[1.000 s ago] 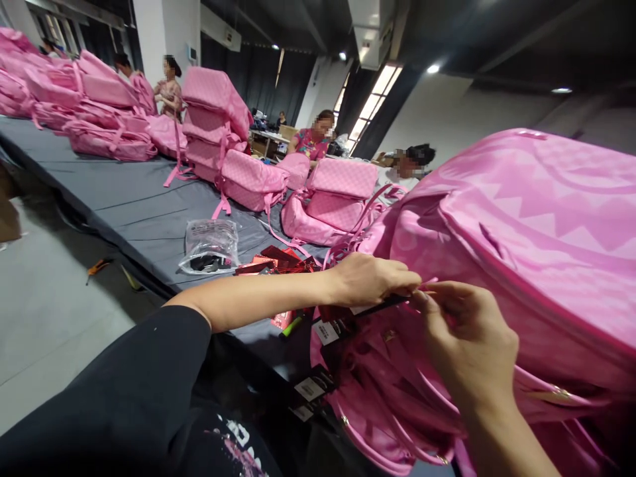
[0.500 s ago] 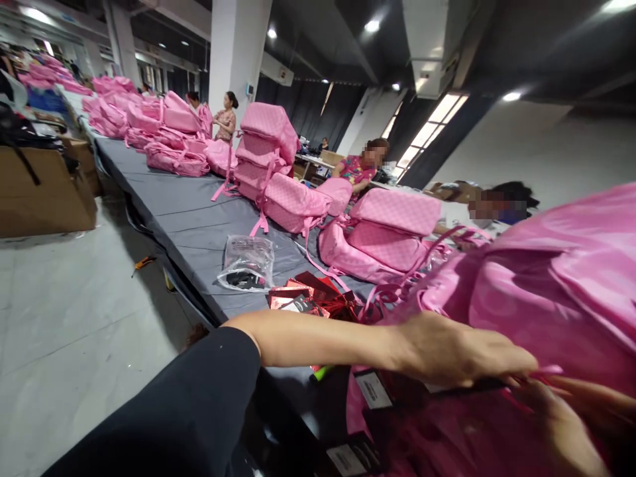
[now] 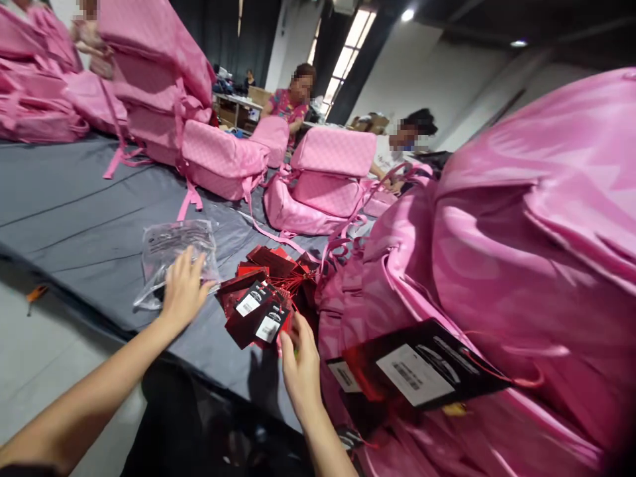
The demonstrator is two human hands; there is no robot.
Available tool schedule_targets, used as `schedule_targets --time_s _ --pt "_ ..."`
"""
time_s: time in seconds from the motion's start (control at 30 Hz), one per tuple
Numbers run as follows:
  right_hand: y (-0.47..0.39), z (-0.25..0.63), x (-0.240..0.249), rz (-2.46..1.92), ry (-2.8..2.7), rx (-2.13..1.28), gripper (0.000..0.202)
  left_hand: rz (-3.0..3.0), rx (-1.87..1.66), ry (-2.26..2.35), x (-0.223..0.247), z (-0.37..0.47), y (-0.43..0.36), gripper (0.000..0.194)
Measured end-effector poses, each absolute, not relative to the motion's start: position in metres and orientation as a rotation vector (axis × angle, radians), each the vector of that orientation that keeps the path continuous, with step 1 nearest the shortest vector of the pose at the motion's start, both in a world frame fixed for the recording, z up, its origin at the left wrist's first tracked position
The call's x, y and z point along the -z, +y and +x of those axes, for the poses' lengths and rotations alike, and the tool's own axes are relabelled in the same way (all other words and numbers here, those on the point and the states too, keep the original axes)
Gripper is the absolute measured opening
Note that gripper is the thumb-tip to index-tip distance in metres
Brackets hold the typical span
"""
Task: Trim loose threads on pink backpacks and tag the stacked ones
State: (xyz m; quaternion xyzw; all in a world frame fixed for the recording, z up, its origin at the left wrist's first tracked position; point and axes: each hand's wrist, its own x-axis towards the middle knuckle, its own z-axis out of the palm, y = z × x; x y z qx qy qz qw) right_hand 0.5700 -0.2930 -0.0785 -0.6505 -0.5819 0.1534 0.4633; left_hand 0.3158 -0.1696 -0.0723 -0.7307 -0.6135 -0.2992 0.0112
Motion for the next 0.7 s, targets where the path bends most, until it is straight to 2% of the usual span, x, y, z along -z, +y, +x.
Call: schedule_targets --time_s 0.13,0.2,0.4,0.5,0.7 --pt "-0.200 0.578 0.125 -1.773 -0.995 -0.459 0.072 -2.201 0.642 -2.016 0.118 0.274 -0.171 0.070" --pt "-0.165 0.590 0.137 -1.784 -0.913 -0.445 0.076 -2.223 0.569 -2.038 0.137 0.269 -0.164 0.072" --pt "-0.111 0.606 0.150 -1.697 -0.784 -0.407 0.055 -2.223 0.500 -2.011 0.178 0.262 -0.136 0.072" --pt "-0.103 0.600 0.149 -1.611 -0.724 -0.421 0.046 -2.251 0.481 -1.917 0.181 0.248 -0.116 0.073" --pt "-0.105 0.568 0.131 -1.472 -0.629 -0.394 0.040 -2.314 0.416 -1.786 0.176 0.214 -0.046 0.072"
